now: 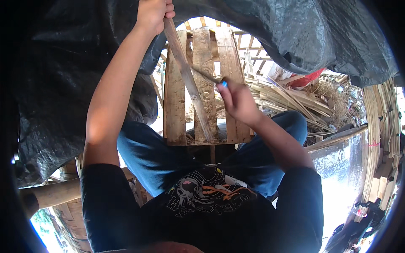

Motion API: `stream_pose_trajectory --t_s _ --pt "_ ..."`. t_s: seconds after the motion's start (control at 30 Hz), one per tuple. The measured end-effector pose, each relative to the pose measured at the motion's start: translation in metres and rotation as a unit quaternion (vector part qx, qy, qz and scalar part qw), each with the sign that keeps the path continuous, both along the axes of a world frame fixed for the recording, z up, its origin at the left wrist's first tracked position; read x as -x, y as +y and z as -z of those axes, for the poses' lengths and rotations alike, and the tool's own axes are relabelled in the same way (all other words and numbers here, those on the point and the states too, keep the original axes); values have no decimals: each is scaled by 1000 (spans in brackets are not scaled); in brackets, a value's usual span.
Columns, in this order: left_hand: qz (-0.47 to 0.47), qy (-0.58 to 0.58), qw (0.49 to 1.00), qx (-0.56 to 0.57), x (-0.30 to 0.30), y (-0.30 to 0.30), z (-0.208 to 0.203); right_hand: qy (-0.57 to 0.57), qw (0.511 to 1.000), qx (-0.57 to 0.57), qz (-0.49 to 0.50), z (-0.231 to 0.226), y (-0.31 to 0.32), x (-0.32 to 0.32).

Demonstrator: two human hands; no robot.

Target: Using a knife to shave and carve strips from a bamboo stick.

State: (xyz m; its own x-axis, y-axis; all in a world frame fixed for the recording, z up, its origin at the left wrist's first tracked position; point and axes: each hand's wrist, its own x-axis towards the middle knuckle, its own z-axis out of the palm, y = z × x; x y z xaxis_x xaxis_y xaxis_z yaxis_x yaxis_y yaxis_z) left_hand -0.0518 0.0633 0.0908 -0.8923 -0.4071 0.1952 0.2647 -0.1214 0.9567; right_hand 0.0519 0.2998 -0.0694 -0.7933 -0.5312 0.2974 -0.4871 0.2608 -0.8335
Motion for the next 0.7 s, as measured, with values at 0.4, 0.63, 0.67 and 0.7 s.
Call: stream_pose_trajectory --t_s 0.4,0.63,0.67,0.7 --pt "-12 -9 1000 16 -3 0 -2 20 999 -41 0 -12 -4 9" --pt "-28 -4 999 34 -4 7 -6 16 1000 24 14 -13 1 9" --pt "-18 -1 999 33 -3 7 -5 28 999 39 14 -5 2 4" --pt "-4 -2 1000 31 -2 7 -2 25 999 39 17 11 1 4"
